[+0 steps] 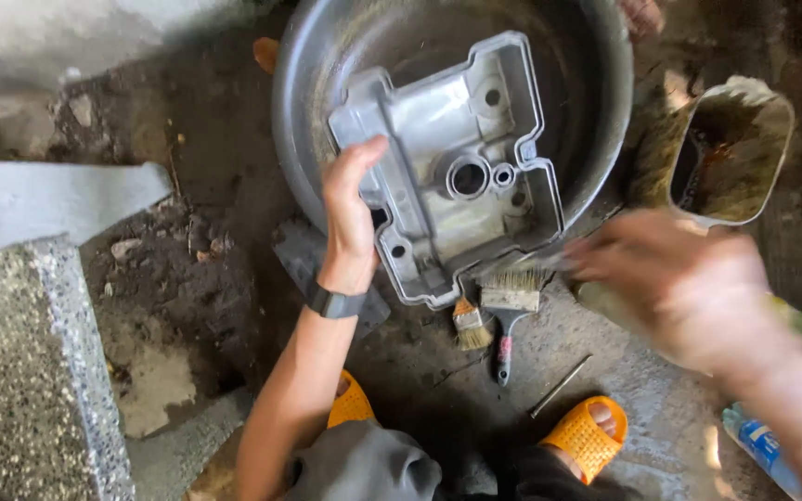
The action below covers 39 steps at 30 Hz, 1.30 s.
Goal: Scrubbing dirt and grime off a motorcycle valve cover using a brush and cleaning solution.
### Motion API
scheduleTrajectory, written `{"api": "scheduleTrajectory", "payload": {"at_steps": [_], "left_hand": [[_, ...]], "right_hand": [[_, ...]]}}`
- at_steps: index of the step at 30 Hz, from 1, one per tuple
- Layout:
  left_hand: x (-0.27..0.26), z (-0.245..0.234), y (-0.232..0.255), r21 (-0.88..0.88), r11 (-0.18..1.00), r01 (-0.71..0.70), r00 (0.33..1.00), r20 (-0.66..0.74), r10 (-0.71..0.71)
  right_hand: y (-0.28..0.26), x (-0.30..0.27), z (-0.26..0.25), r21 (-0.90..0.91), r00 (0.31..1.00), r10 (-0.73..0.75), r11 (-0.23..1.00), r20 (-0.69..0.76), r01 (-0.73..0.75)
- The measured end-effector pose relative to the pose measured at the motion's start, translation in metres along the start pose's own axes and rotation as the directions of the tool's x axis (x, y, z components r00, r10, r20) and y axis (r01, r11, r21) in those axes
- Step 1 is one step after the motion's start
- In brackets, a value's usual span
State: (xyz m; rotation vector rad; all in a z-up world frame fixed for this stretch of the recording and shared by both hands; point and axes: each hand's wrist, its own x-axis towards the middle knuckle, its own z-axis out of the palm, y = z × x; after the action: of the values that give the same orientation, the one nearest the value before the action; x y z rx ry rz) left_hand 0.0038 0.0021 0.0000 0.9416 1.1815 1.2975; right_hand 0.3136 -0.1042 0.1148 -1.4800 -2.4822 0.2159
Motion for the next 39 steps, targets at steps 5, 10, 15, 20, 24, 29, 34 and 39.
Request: {"api": "scheduleTrajectory", "payload": {"at_steps": [5,10,15,20,24,29,34,39], "left_hand": [[0.002,-0.007,-0.01,-0.013,1.0,-0.006,1.0,0.0,0.006],[0.003,0.001,-0.015,-0.058,0.998,0.026,1.0,-0.004,-0.026],[-0.001,-0.009,-0.008,-0.17,0.978,0.123,0.992,-0.006,-0.126],[0.001,0.004,-0.004,-0.016,0.998,0.057,0.998,-0.035,-0.058],[-0.003,-0.014,-0.005,-0.012,0.999,0.05,0.994,-0.096,-0.051],[-0.008,-0.018,0.001,-0.17,0.983,0.066,0.976,-0.196,-0.099],[-0.015,-0.013,0.014,-0.327,0.939,0.106,0.953,-0.236,-0.19],[-0.02,-0.015,0.011,-0.339,0.938,0.072,0.959,-0.234,-0.158]], "right_hand": [[0.007,-0.006,0.012,0.003,0.998,-0.024,1.0,0.052,0.024],[0.0,-0.001,0.009,-0.002,0.99,0.094,0.996,0.107,-0.094],[0.008,-0.003,0.0,0.026,0.997,0.059,0.998,0.052,-0.061],[-0.006,0.005,0.014,0.097,0.999,0.028,0.995,0.032,-0.031],[0.004,-0.003,-0.017,-0.047,0.983,0.168,0.985,0.077,-0.165],[0.009,-0.051,-0.002,0.293,0.91,0.362,0.909,-0.201,-0.297],[0.007,-0.079,0.036,0.389,0.743,0.658,0.721,-0.126,-0.573],[-0.024,-0.076,0.054,0.528,0.745,0.642,0.702,-0.18,-0.478]]}}
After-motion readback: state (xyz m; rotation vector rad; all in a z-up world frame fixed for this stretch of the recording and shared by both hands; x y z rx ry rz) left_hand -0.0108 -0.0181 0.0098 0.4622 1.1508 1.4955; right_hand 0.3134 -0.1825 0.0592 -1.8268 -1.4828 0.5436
